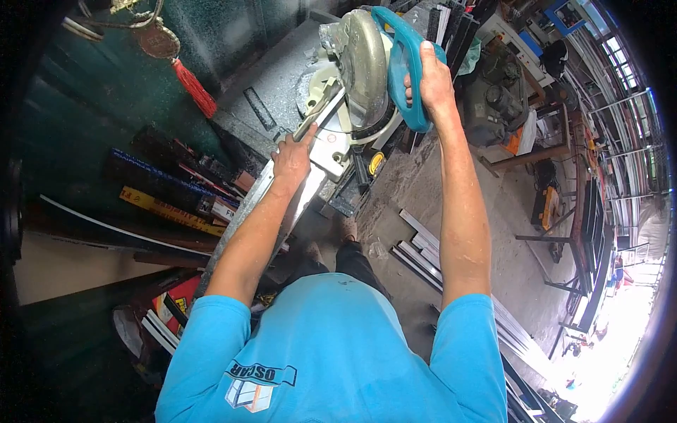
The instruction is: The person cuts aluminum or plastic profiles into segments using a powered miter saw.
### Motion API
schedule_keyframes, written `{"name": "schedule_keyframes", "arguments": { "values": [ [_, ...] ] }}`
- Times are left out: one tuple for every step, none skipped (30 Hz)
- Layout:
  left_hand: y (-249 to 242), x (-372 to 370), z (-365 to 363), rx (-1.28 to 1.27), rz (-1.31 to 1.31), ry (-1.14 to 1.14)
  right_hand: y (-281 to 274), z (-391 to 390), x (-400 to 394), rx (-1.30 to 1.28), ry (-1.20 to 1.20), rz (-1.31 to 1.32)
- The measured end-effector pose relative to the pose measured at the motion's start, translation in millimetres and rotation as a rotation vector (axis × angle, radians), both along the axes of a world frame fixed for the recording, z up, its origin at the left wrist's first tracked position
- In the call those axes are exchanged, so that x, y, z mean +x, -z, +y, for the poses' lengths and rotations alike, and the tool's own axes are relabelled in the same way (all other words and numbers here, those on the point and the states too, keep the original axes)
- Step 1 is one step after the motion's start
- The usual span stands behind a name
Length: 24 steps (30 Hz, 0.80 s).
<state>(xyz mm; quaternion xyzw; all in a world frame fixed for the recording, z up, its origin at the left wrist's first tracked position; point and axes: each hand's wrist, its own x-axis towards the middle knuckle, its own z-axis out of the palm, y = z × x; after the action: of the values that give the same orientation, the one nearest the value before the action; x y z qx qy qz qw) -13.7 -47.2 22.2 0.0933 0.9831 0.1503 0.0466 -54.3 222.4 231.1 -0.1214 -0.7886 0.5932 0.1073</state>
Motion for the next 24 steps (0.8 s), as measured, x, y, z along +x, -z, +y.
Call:
{"name": "schedule_keyframes", "arguments": {
  "values": [
    [-0.4, -0.2, -0.4, 0.001, 0.0, -0.001, 0.7, 0.1, -0.1, 0.001, -0.001, 0.0],
    [-0.3, 0.1, -0.6, 0.005, -0.003, 0.002, 2.4, 0.6, 0.2, 0.006, 0.0, 0.001],
    [-1.0, 0.5, -0.5, 0.009, -0.007, 0.005, 3.0, 0.7, 0.9, 0.012, 0.001, 0.002],
    [-1.7, 1.3, -0.3, 0.01, -0.008, 0.006, 3.7, 0.9, 1.8, 0.012, 0.001, 0.0],
    [-2.5, 1.6, -0.3, 0.009, -0.004, 0.004, 4.6, 0.7, 2.6, 0.022, 0.001, 0.008],
    [-2.0, 1.3, -0.3, 0.008, 0.0, 0.001, 5.0, 0.5, 2.8, 0.031, 0.0, 0.017],
    [-1.5, 1.2, -0.2, 0.008, 0.0, 0.002, 5.8, 0.8, 2.5, 0.031, 0.0, 0.017],
    [-0.9, 1.4, -0.2, 0.012, 0.009, 0.001, 7.2, 1.2, 2.5, 0.036, -0.002, 0.028],
    [-0.8, 1.5, -0.2, 0.015, 0.018, 0.0, 7.1, 0.7, 2.9, 0.04, -0.004, 0.04],
    [-0.6, 1.0, -0.4, 0.013, 0.018, 0.002, 7.1, 0.4, 3.6, 0.038, -0.002, 0.04],
    [-0.5, 0.3, -0.3, 0.011, -0.002, 0.0, 7.2, 0.2, 4.2, 0.037, -0.001, 0.038],
    [0.2, -0.3, 0.2, 0.009, -0.022, -0.002, 7.1, -0.2, 5.0, 0.036, 0.001, 0.037],
    [0.8, -0.5, 0.5, 0.007, -0.021, 0.001, 7.4, -0.4, 5.5, 0.035, 0.004, 0.037],
    [1.3, -0.8, 0.4, 0.012, -0.016, -0.002, 7.9, -0.9, 5.7, 0.031, 0.003, 0.043],
    [0.7, -0.9, 0.4, 0.017, -0.01, -0.005, 8.9, -0.4, 5.6, 0.027, 0.001, 0.048],
    [0.2, -0.7, 0.6, 0.016, -0.009, -0.003, 10.1, 0.8, 5.1, 0.025, 0.003, 0.05],
    [-0.3, -0.4, 0.7, 0.01, -0.011, -0.007, 11.7, 2.0, 4.1, 0.033, 0.003, 0.049],
    [-1.0, -0.1, 0.9, 0.005, -0.014, -0.01, 13.2, 2.7, 3.6, 0.041, 0.003, 0.048],
    [-1.7, -0.2, 0.8, 0.003, -0.014, -0.008, 15.1, 3.4, 3.6, 0.039, 0.005, 0.047],
    [-2.5, -0.5, 0.6, 0.005, -0.031, -0.007, 17.3, 3.8, 3.7, 0.046, 0.007, 0.054],
    [-2.4, -0.9, 0.7, 0.008, -0.047, -0.007, 18.8, 3.7, 4.4, 0.055, 0.009, 0.061],
    [-2.3, -0.9, 1.0, 0.007, -0.047, -0.003, 20.5, 3.5, 5.8, 0.054, 0.013, 0.061],
    [-1.8, -0.5, 1.1, 0.005, -0.037, -0.006, 23.3, 3.0, 7.9, 0.071, 0.014, 0.072],
    [-1.3, -0.2, 0.9, 0.003, -0.026, -0.01, 26.0, 2.4, 9.8, 0.088, 0.013, 0.083]
  ]
}}
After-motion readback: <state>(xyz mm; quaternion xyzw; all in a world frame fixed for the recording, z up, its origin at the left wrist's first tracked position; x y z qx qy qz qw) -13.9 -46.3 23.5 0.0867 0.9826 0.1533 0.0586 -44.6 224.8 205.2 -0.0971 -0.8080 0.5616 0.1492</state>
